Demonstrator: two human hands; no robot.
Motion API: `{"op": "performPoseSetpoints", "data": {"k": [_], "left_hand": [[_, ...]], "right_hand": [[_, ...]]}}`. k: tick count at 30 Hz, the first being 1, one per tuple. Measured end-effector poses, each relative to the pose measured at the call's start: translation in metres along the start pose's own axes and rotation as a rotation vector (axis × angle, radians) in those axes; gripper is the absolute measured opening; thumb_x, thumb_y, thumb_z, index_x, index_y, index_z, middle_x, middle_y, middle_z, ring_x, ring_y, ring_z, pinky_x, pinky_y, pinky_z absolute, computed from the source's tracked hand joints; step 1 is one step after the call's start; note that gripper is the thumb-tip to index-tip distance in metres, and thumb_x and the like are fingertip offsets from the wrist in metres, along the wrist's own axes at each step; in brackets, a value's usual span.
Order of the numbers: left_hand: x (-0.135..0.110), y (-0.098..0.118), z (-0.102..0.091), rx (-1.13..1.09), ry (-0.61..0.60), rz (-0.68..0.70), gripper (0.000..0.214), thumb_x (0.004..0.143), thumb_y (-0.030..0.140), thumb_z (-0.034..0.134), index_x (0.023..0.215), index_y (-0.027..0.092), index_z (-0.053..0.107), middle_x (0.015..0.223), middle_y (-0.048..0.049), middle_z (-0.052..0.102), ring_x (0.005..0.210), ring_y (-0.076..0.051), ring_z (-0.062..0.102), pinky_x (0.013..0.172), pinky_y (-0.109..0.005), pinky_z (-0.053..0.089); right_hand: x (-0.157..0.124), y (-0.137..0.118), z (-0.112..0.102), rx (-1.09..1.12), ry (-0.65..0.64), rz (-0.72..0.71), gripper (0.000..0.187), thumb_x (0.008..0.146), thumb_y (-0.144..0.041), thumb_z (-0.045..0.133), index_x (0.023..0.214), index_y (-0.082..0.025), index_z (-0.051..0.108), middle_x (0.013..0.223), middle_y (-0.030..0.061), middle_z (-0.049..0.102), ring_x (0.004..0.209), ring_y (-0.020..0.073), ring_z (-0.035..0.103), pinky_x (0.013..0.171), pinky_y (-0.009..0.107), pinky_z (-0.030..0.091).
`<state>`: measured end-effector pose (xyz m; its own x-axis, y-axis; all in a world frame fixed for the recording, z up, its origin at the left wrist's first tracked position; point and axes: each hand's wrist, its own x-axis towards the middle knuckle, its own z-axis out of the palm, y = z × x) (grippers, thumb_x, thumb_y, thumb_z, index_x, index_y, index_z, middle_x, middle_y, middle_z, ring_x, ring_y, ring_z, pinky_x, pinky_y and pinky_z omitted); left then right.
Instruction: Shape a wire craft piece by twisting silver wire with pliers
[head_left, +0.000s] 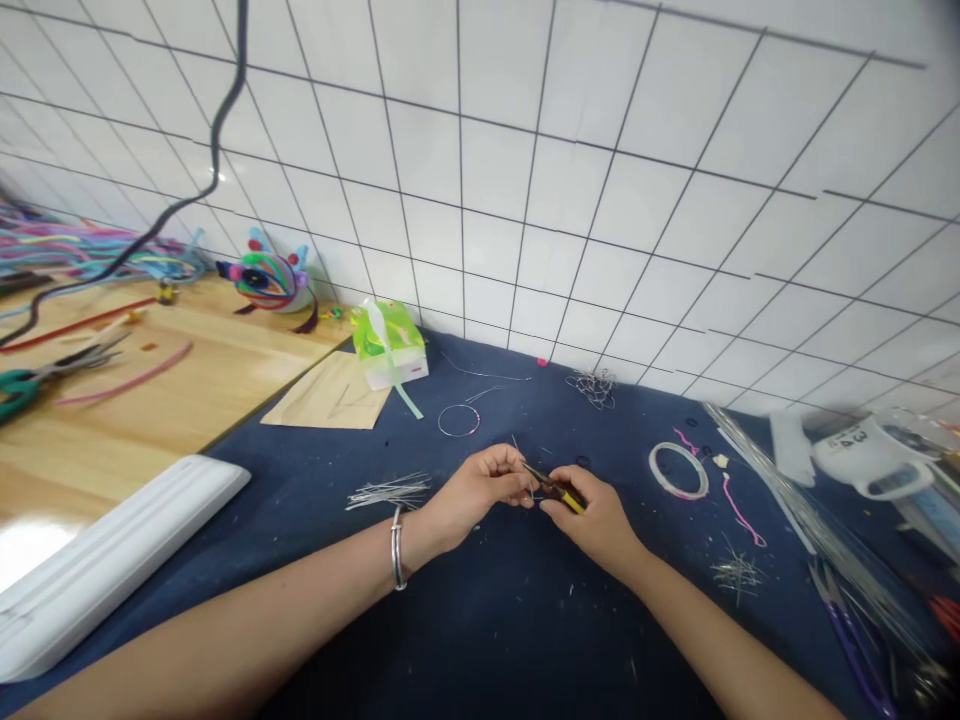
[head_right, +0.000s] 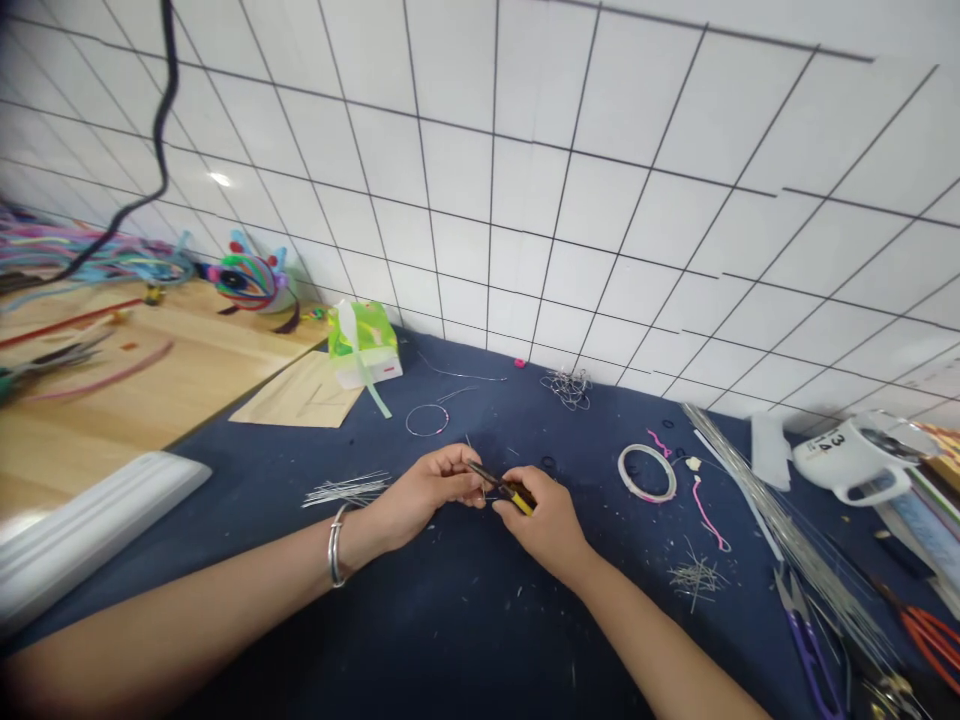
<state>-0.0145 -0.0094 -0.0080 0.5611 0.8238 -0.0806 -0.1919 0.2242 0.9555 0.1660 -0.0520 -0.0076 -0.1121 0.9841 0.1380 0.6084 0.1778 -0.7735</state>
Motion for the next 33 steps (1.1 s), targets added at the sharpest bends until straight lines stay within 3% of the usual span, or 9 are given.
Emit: {"op": "performPoseSetpoints", "data": {"k": [18,24,33], "left_hand": [[-0.006,0.003,0.0,-0.076,-0.027,-0.087,0.021,0.07,0.021,0.06,0.089,0.016,0.053,0.074,-0.0026,0.06,0.065,-0.012,0.059,0.063,-0.026,0.045],[-0.011,0.011,0.001,-0.107,-0.02,-0.102,0.021,0.074,0.033,0.058,0.084,0.014,0.054,0.075,-0.0051,0.062,0.067,-0.013,0.06,0.063,-0.026,0.045],[-0.013,0.015,0.0,0.033,0.009,-0.047,0.02,0.073,0.03,0.059,0.083,0.015,0.053,0.075,-0.0052,0.064,0.067,-0.013,0.061,0.063,-0.025,0.043]], "right_hand": [[-0.003,0.0,0.001,-0.021,-0.009,-0.055,0.017,0.072,-0.025,0.051,0.087,-0.02,0.059,0.082,-0.0001,0.062,0.074,0.0127,0.056,0.07,0.025,0.044],[-0.006,-0.004,-0.002,-0.012,-0.001,-0.06,0.017,0.074,-0.027,0.05,0.086,-0.019,0.059,0.08,0.0007,0.061,0.073,0.0132,0.056,0.07,0.026,0.044],[-0.009,-0.007,-0.003,-0.052,0.053,-0.092,0.018,0.072,-0.026,0.051,0.087,-0.019,0.061,0.081,0.0005,0.063,0.073,0.0125,0.058,0.07,0.025,0.045]]}}
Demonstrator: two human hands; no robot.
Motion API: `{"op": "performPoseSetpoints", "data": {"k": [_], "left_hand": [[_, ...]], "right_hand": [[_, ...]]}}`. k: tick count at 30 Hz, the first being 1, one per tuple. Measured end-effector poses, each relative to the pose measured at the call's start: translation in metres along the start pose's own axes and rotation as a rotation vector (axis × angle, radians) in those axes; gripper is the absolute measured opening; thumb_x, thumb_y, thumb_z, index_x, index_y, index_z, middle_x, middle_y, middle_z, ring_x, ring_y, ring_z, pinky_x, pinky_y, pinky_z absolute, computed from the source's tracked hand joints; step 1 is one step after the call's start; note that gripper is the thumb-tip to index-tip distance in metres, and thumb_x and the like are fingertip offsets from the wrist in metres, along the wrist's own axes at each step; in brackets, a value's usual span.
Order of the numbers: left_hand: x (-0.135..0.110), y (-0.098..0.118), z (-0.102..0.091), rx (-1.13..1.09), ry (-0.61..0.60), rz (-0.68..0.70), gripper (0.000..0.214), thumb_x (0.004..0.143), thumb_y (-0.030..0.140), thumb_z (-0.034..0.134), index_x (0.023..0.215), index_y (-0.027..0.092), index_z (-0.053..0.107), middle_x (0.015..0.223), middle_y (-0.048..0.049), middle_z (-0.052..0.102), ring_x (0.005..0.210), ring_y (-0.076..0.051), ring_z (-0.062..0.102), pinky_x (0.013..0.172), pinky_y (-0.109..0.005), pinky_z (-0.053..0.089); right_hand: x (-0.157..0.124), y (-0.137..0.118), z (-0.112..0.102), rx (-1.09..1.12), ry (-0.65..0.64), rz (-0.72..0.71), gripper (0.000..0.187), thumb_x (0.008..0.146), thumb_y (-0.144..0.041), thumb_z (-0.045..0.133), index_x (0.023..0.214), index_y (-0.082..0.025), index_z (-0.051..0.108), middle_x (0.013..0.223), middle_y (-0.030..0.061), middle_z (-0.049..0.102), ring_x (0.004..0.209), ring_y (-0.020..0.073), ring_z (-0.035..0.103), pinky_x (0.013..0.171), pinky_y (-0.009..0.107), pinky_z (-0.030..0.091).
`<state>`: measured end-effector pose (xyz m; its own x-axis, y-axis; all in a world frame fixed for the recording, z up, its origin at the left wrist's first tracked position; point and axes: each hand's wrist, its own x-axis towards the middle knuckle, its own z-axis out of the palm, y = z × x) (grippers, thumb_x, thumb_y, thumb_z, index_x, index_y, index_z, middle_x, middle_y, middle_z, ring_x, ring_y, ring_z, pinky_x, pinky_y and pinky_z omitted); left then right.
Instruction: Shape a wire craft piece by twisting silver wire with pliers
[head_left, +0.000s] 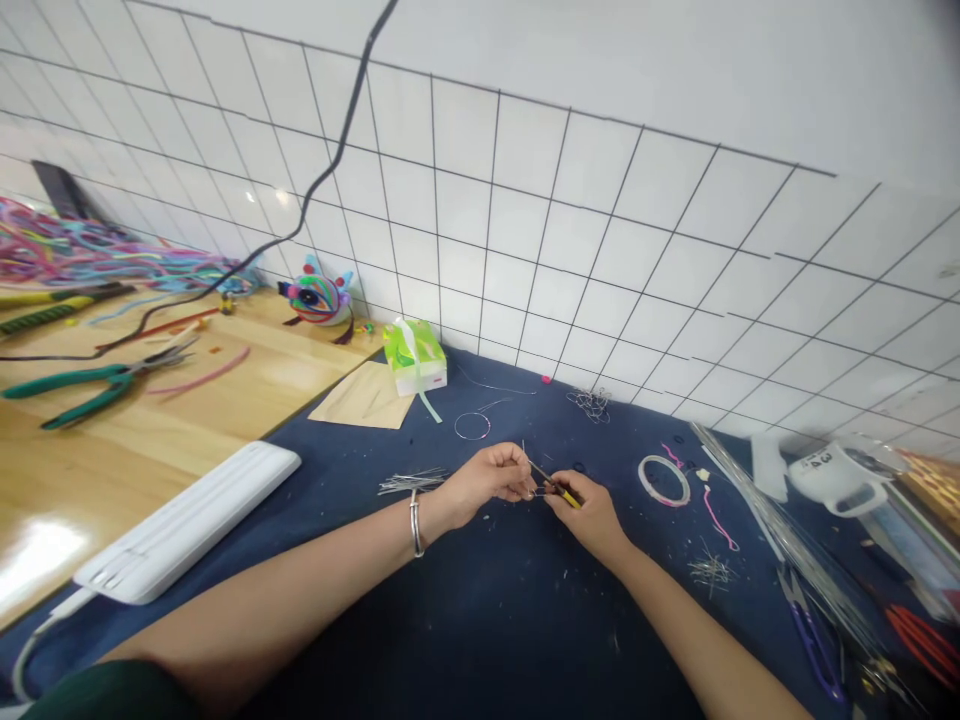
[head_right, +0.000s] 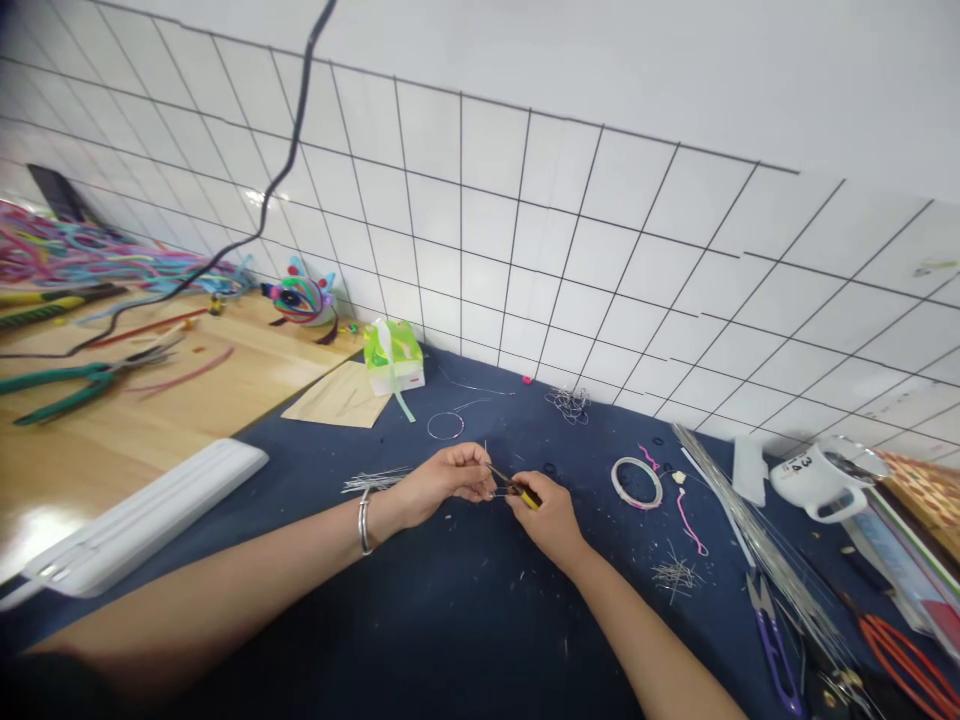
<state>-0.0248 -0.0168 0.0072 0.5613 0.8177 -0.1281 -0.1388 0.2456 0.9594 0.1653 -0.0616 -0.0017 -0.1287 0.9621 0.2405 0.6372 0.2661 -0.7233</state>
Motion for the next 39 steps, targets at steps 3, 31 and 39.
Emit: {"op": "performPoseSetpoints", "data": {"k": [3,31,39], "left_hand": [[0.0,-0.001,0.0,0.059,0.009,0.031,0.016,0.074,0.028,0.057,0.081,0.014,0.054,0.072,-0.0045,0.064,0.068,-0.013,0.061,0.064,-0.024,0.042],[0.004,-0.005,0.002,0.062,0.009,0.034,0.019,0.076,0.031,0.056,0.083,0.015,0.05,0.076,-0.0051,0.065,0.068,-0.015,0.064,0.058,-0.023,0.045],[-0.001,0.006,0.003,-0.01,0.005,-0.02,0.024,0.075,0.037,0.057,0.083,0.016,0.049,0.081,-0.0074,0.064,0.069,-0.017,0.064,0.053,-0.022,0.046]], "right_hand": [[0.0,0.0,0.001,-0.005,0.003,-0.015,0.018,0.072,-0.024,0.051,0.086,-0.02,0.061,0.081,0.0006,0.063,0.074,0.0129,0.058,0.071,0.025,0.045],[0.004,0.01,0.003,0.017,-0.039,0.036,0.016,0.074,-0.024,0.053,0.088,-0.021,0.06,0.082,-0.0008,0.062,0.074,0.0117,0.056,0.071,0.023,0.042],[0.004,0.007,-0.001,0.014,-0.011,0.06,0.017,0.076,-0.026,0.051,0.088,-0.02,0.06,0.083,-0.0001,0.063,0.074,0.012,0.058,0.07,0.023,0.044]]}}
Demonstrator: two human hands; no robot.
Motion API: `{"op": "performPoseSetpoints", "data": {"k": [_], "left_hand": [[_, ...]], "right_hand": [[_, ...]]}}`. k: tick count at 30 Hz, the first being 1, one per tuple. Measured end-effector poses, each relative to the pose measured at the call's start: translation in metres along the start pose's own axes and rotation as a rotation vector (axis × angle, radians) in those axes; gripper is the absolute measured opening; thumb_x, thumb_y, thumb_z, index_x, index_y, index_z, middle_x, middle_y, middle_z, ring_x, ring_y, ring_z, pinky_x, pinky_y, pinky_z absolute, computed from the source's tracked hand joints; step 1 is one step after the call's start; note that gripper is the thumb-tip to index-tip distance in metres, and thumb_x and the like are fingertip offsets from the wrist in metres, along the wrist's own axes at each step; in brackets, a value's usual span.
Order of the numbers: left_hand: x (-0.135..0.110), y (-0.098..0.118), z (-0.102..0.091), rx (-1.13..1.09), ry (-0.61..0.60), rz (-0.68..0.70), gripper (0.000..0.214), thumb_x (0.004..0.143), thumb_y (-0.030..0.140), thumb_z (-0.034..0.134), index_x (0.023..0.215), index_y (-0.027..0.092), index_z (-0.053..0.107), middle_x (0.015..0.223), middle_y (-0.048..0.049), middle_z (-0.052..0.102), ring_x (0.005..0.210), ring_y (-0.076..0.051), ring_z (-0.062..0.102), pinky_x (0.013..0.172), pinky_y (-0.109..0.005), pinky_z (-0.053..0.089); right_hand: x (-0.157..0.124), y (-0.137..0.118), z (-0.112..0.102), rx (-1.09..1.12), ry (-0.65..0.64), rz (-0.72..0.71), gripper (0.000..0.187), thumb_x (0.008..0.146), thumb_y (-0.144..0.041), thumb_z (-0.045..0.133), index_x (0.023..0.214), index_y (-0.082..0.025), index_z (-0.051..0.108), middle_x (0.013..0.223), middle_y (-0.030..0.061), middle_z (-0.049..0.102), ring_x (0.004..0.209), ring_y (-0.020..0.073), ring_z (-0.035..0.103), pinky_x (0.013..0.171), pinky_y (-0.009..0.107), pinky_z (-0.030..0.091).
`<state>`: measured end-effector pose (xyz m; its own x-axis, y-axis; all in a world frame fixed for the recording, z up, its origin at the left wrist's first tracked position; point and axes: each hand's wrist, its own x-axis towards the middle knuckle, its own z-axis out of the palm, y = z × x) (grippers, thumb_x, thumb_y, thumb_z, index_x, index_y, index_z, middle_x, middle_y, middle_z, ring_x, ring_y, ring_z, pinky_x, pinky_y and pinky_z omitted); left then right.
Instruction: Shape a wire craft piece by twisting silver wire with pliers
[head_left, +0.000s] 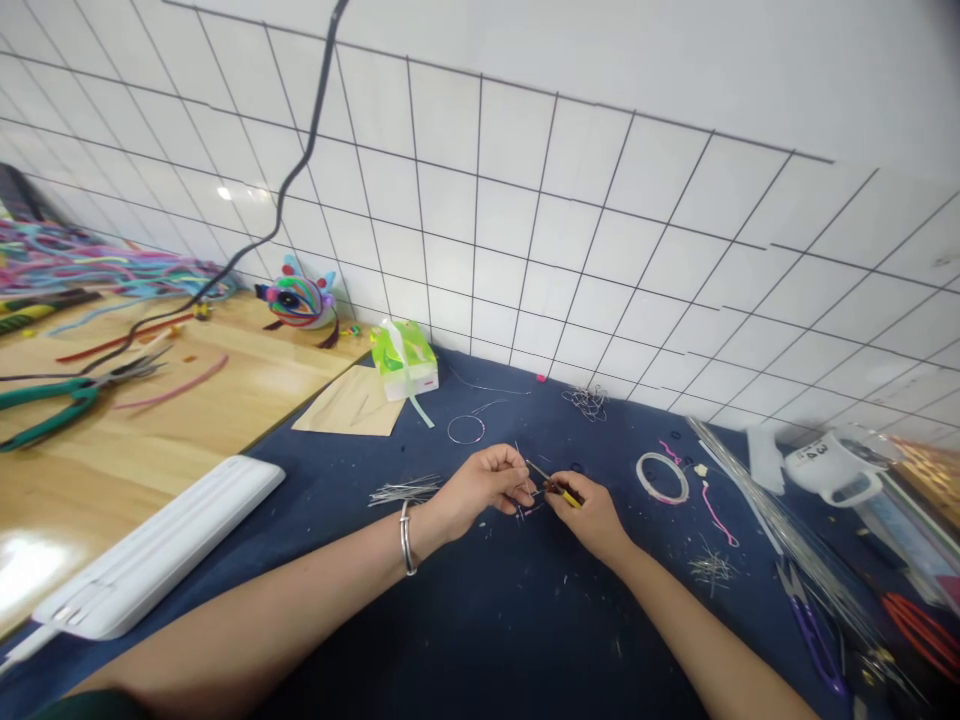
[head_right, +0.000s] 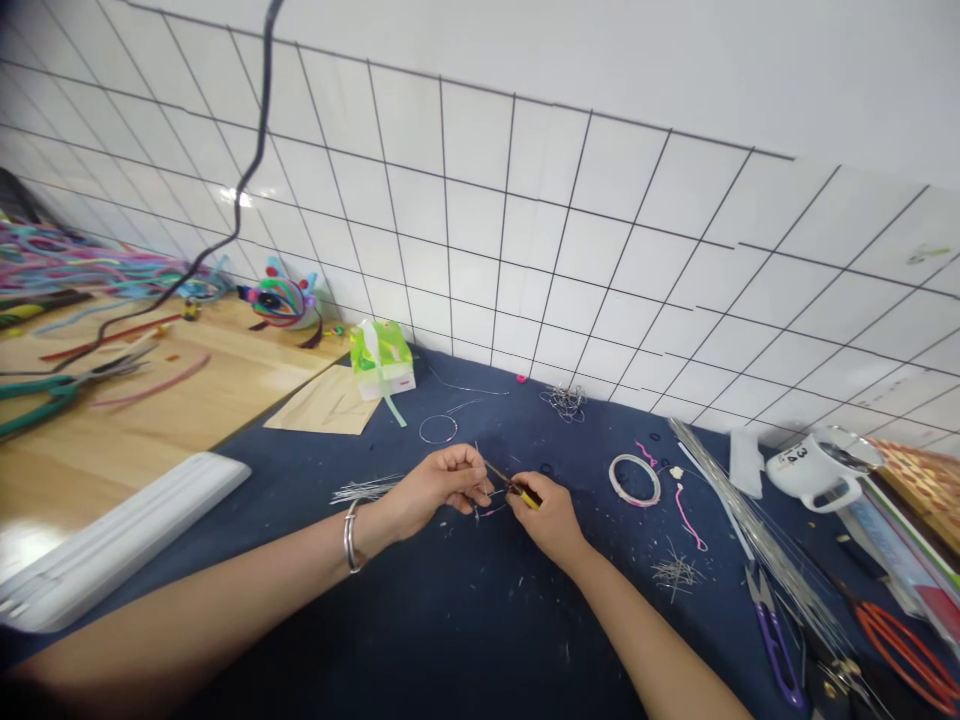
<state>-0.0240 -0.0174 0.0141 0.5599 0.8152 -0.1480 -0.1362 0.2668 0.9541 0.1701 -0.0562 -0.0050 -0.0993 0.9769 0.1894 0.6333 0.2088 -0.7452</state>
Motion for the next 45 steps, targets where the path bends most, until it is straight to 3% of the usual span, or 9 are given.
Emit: {"op": "performPoseSetpoints", "data": {"k": [5,9,16,24,30,45], "left_hand": [[-0.002,0.001,0.002,-0.013,-0.007,-0.003,0.022,0.075,0.035,0.057,0.082,0.016,0.049,0.082,-0.0079,0.064,0.072,-0.018,0.064,0.052,-0.021,0.045],[-0.003,0.0,0.004,-0.041,0.002,-0.025,0.021,0.075,0.034,0.057,0.083,0.016,0.048,0.084,-0.0083,0.064,0.075,-0.019,0.064,0.051,-0.021,0.045],[-0.003,-0.004,0.005,-0.087,0.022,-0.06,0.021,0.076,0.035,0.056,0.085,0.017,0.049,0.088,-0.0093,0.063,0.08,-0.021,0.064,0.052,-0.022,0.046],[-0.003,-0.013,0.008,-0.224,0.033,-0.083,0.021,0.075,0.032,0.059,0.085,0.017,0.047,0.092,-0.0081,0.06,0.085,-0.023,0.062,0.053,-0.022,0.048],[-0.004,-0.013,0.01,-0.349,0.017,-0.121,0.019,0.078,0.031,0.056,0.084,0.016,0.045,0.093,-0.0098,0.059,0.088,-0.023,0.062,0.065,-0.029,0.052],[-0.013,-0.005,0.017,-0.45,-0.06,-0.147,0.016,0.08,0.026,0.054,0.084,0.018,0.041,0.098,-0.0108,0.058,0.095,-0.026,0.059,0.07,-0.035,0.05]], "right_hand": [[0.001,0.003,-0.001,-0.036,0.031,-0.031,0.016,0.077,-0.026,0.05,0.087,-0.02,0.06,0.08,-0.0003,0.062,0.072,0.0122,0.057,0.068,0.023,0.045],[0.0,0.005,-0.001,-0.073,0.085,-0.073,0.016,0.078,-0.022,0.048,0.088,-0.02,0.059,0.084,0.0016,0.06,0.079,0.014,0.056,0.076,0.027,0.043],[-0.002,0.01,0.0,-0.341,0.193,-0.314,0.024,0.076,-0.011,0.045,0.095,-0.019,0.057,0.089,0.0047,0.06,0.089,0.0168,0.053,0.084,0.031,0.041],[-0.002,0.009,0.005,-0.522,0.237,-0.292,0.023,0.076,-0.012,0.045,0.095,-0.019,0.056,0.088,0.0058,0.06,0.088,0.0188,0.054,0.082,0.033,0.042],[-0.001,0.008,0.006,-0.524,0.215,-0.254,0.023,0.075,-0.012,0.045,0.094,-0.019,0.056,0.087,0.0054,0.06,0.086,0.0184,0.054,0.08,0.031,0.042],[-0.001,0.006,0.004,-0.43,0.233,-0.176,0.024,0.074,-0.012,0.044,0.093,-0.019,0.056,0.089,0.0057,0.059,0.087,0.0187,0.053,0.081,0.032,0.041]]}}
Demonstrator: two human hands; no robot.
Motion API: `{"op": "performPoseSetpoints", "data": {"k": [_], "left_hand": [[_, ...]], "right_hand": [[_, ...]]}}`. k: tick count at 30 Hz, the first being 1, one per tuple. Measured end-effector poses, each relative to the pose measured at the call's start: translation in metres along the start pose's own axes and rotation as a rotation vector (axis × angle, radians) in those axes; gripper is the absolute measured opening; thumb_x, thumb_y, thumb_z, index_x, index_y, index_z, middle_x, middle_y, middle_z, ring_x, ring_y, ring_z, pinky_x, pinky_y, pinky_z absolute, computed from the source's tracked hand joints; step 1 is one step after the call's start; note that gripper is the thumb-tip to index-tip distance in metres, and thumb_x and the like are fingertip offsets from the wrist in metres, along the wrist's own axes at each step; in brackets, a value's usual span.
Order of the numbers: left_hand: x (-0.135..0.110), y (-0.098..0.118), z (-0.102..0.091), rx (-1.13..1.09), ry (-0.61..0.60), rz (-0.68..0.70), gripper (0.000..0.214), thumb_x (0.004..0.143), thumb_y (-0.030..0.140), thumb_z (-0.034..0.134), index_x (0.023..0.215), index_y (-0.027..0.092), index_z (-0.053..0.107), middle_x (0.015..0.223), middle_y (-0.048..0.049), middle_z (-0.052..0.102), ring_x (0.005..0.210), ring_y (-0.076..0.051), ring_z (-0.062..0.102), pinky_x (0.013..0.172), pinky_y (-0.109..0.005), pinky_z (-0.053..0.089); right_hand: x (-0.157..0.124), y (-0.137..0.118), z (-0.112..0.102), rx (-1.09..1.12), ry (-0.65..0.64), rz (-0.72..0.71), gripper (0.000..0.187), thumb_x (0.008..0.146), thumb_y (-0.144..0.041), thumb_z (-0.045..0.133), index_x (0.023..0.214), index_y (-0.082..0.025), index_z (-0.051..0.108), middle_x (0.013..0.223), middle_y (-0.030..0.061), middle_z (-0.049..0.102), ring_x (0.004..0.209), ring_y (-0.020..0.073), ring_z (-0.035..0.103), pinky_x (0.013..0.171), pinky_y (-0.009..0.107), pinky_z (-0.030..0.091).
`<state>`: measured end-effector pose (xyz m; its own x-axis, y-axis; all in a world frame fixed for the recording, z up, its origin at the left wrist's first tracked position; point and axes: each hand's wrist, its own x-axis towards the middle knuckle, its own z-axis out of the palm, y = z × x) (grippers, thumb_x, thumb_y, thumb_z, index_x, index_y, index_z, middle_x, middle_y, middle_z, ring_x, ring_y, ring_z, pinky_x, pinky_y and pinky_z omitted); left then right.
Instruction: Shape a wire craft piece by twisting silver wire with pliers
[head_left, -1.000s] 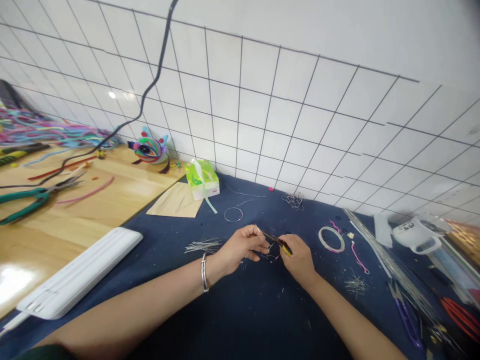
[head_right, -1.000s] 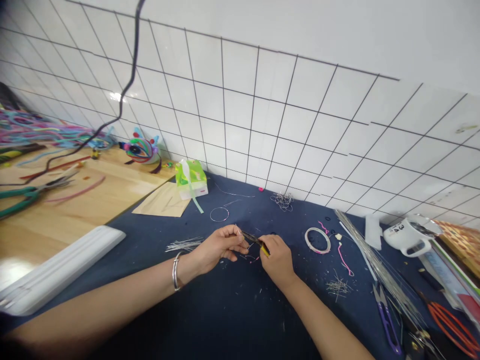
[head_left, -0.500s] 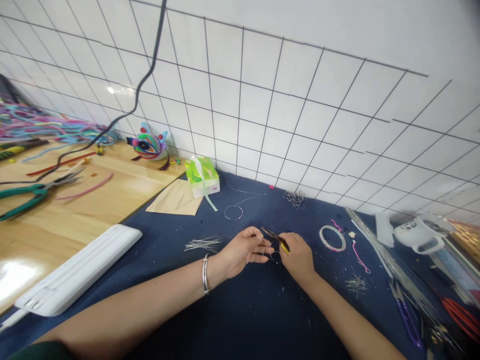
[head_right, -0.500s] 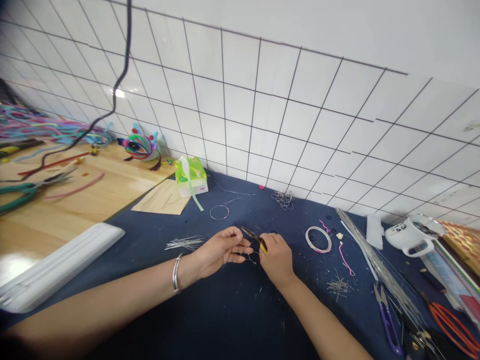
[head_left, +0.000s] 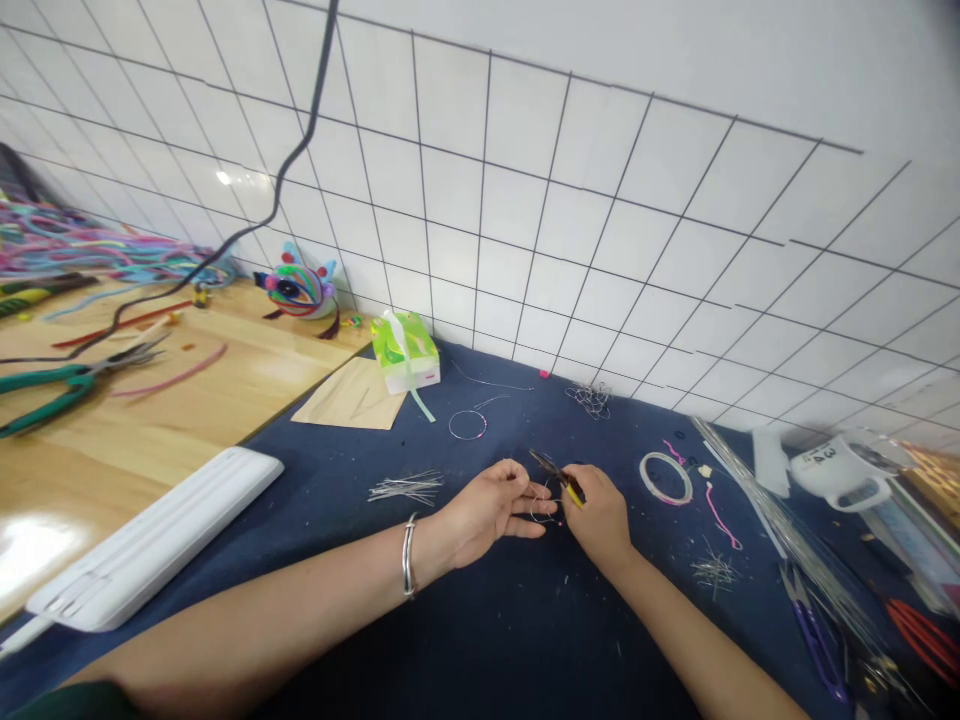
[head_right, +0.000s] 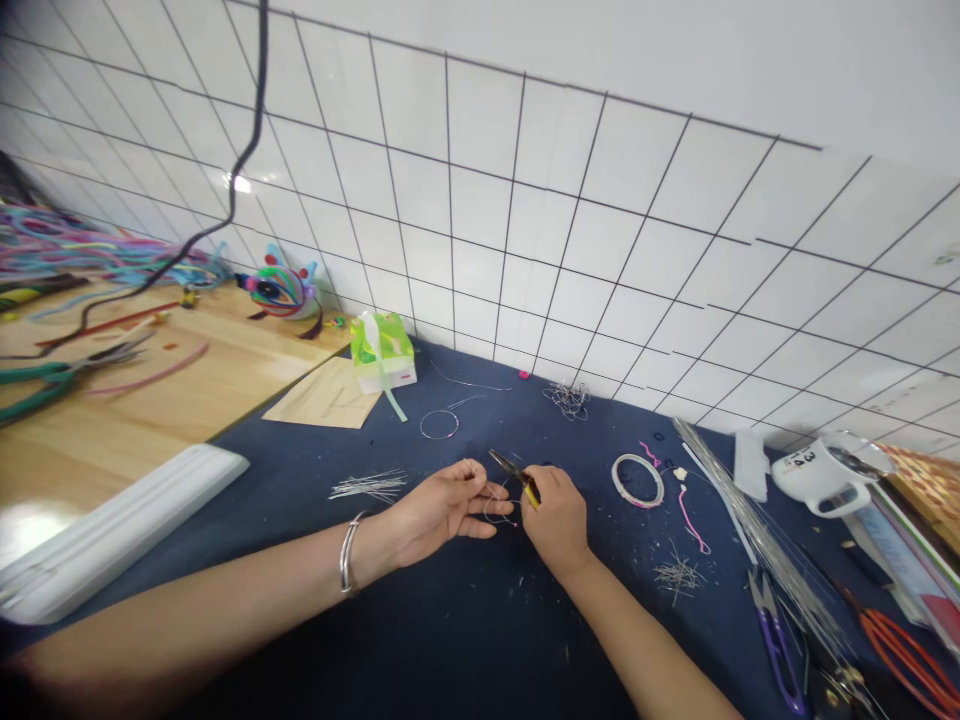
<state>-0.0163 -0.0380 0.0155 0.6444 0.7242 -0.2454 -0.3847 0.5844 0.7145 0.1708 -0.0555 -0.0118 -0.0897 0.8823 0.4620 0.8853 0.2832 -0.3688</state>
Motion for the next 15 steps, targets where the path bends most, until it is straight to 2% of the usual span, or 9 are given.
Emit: {"op": "performPoseSetpoints", "data": {"k": [6,15], "left_hand": [[0.0,-0.0022,0.0012,-0.035,0.017,0.02,0.016,0.081,0.029,0.052,0.083,0.017,0.041,0.098,-0.0124,0.059,0.093,-0.025,0.06,0.076,-0.036,0.048],[0.0021,0.0003,-0.0024,-0.029,0.046,0.025,0.013,0.079,0.022,0.056,0.08,0.016,0.044,0.095,-0.0124,0.061,0.091,-0.023,0.062,0.083,-0.038,0.047]], "right_hand": [[0.0001,0.0007,0.0012,0.015,-0.002,0.03,0.023,0.074,-0.013,0.046,0.093,-0.019,0.056,0.088,0.0051,0.059,0.087,0.0186,0.053,0.08,0.032,0.041],[0.001,0.0011,0.0017,0.034,0.018,0.028,0.017,0.078,-0.019,0.045,0.091,-0.019,0.056,0.086,0.0059,0.059,0.084,0.0186,0.053,0.079,0.032,0.042]]}}
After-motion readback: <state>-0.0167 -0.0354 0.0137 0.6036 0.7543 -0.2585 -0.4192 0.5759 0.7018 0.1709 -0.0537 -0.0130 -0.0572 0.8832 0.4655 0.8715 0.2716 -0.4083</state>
